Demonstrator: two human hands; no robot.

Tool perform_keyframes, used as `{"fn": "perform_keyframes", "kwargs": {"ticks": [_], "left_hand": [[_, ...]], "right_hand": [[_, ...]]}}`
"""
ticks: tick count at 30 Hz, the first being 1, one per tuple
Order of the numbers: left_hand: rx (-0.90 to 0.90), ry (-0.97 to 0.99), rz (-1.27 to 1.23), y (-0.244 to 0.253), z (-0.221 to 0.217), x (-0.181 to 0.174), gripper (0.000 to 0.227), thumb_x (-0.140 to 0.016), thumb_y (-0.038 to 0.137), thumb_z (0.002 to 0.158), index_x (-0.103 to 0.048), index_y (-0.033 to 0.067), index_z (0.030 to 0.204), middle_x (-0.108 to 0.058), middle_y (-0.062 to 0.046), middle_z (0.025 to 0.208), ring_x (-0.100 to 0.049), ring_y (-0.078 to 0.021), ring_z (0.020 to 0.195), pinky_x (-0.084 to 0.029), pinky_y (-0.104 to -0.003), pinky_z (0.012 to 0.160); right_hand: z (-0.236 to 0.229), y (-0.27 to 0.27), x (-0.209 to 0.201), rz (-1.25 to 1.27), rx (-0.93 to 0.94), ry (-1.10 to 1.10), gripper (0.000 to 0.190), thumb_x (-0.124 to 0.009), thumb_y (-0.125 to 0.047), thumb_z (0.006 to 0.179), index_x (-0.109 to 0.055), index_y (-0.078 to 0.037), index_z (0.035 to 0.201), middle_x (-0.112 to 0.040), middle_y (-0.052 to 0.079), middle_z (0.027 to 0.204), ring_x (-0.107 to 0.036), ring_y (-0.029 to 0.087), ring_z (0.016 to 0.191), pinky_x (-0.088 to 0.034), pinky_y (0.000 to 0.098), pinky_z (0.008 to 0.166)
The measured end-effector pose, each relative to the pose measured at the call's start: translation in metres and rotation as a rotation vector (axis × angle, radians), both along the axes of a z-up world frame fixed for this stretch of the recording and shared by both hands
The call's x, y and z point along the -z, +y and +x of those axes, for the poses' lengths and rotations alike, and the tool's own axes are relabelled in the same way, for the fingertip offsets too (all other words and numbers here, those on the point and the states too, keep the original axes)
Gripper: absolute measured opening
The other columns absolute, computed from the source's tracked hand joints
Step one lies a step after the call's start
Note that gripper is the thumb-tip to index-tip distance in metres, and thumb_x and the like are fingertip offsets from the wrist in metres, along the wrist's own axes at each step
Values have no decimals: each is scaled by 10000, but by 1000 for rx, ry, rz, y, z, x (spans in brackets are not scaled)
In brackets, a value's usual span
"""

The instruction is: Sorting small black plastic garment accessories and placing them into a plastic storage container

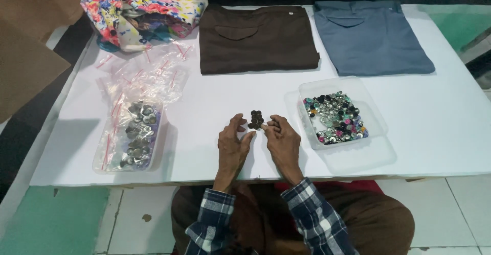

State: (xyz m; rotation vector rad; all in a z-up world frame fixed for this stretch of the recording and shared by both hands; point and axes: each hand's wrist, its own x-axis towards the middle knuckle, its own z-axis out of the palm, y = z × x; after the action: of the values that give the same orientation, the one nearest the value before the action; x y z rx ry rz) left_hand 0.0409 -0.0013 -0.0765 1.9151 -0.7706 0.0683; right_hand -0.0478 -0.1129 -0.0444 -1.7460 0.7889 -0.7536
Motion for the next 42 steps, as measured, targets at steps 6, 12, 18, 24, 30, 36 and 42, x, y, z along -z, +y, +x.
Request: {"fn": "perform_keyframes", "kwargs": {"ticks": [6,12,18,24,30,36,42], "left_hand": [[-15,-120,-62,-2,-2,10,756,-876,208,762,-509,62,1407,-709,-162,1217,-711,-339,1006,-529,-492,901],[-51,-168,-137,-1,-29,-33,408,-792,166,869,-671,92,1252,-712,-113,1171,-691,-330,1090,-491,-462,974],[224,-478,-114,-82,-43,-33,130,-759,225,916,-743,235,1044,-753,70,1004,-712,-142,1051,-464,-330,1000],[439,-465,212,-147,-33,-48,157,-649,85,932,-729,157,1046,-763,-45,925,-755,-232,900,-372,-475,1135],[450,-343,292,-160,-22,-49,199,-725,87,836,-745,162,1020,-770,-34,850,-764,-258,804,-344,-503,1123],[532,-184,202,-148,-25,-72,272,-630,44,859,-723,103,1109,-773,-85,886,-747,-345,862,-286,-528,1146],[483,-209,284,-157,-23,-58,258,-693,194,846,-733,219,1100,-780,17,884,-766,-267,840,-300,-467,1121]], "right_hand": [[-26,18,-14,-355,-35,-142,207,-655,-74,994,-709,25,1167,-734,222,1015,-748,376,885,-656,400,659],[-93,-35,-62,-694,46,-169,101,-723,2,931,-780,-55,992,-765,147,919,-740,350,826,-604,389,627],[-77,-175,-40,-739,-221,653,249,-628,-134,931,-792,-225,1095,-775,84,977,-736,372,963,-600,481,845],[-44,-205,-12,-872,-346,957,408,-736,-216,822,-749,-232,1229,-780,123,978,-750,400,936,-616,526,776],[-68,-185,-75,-440,-402,760,315,-720,-216,826,-776,-159,1131,-785,202,1034,-684,473,1095,-534,579,960],[-85,-188,-89,151,-475,227,330,-632,78,881,-677,86,1208,-734,253,1008,-698,294,941,-605,437,861],[-82,-187,-87,165,-490,187,337,-633,97,883,-657,104,1220,-729,227,999,-692,257,932,-621,399,828]]}}
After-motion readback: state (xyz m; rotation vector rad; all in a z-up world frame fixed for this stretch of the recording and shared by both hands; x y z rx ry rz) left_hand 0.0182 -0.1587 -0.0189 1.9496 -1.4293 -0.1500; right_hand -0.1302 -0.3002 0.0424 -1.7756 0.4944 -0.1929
